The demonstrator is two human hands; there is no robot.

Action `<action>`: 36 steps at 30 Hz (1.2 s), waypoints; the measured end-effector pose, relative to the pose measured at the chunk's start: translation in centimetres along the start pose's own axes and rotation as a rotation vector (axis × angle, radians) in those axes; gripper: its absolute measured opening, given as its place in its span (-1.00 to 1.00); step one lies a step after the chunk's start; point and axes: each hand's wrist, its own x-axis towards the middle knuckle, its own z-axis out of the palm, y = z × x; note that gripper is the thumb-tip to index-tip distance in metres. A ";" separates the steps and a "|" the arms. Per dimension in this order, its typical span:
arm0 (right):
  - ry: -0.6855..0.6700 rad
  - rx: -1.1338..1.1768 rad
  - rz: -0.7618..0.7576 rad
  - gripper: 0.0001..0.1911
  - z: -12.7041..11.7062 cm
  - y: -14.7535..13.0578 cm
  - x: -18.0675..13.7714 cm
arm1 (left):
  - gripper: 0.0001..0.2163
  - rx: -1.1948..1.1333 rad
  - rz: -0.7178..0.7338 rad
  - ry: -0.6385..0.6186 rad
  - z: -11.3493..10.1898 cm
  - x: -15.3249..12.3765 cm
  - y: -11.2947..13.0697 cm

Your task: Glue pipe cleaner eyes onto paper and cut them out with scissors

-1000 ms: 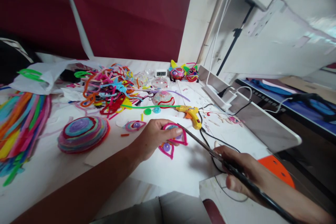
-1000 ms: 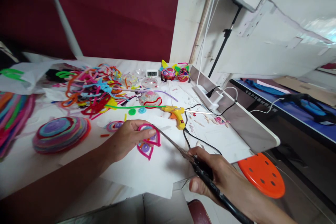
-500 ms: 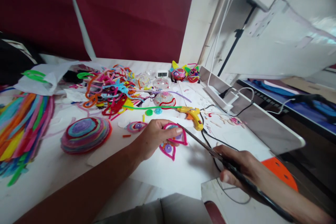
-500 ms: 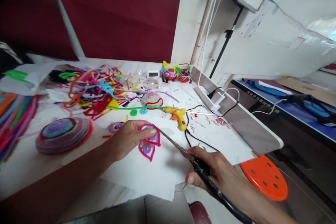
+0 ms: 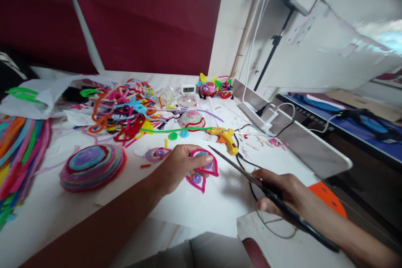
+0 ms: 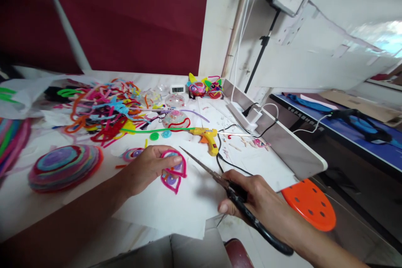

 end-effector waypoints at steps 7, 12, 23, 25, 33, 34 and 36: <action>0.134 -0.120 0.095 -0.55 -1.5 0.4 0.0 | -0.69 -0.017 0.054 0.078 -0.7 0.6 0.0; 0.231 -0.321 0.147 -0.54 -2.0 3.1 -0.1 | -0.65 -0.035 0.085 0.146 -1.3 1.1 0.0; 0.341 -0.459 0.256 -0.51 -3.5 6.0 -1.2 | -0.71 -0.175 0.105 0.262 -0.9 1.2 0.4; 0.359 -0.480 0.293 -0.52 -3.8 6.6 -1.8 | -0.72 -0.191 0.113 0.266 -1.0 1.3 0.4; 0.388 -0.545 0.431 -0.47 -3.9 9.2 -2.9 | -0.74 -0.189 0.115 0.222 -1.0 1.2 0.0; 0.385 -0.548 0.431 -0.46 -3.9 9.4 -2.9 | -0.75 -0.194 0.118 0.224 -0.9 1.2 0.1; 0.376 -0.552 0.417 -0.48 -4.1 9.8 -2.7 | -0.78 -0.205 0.123 0.235 -0.8 1.2 0.1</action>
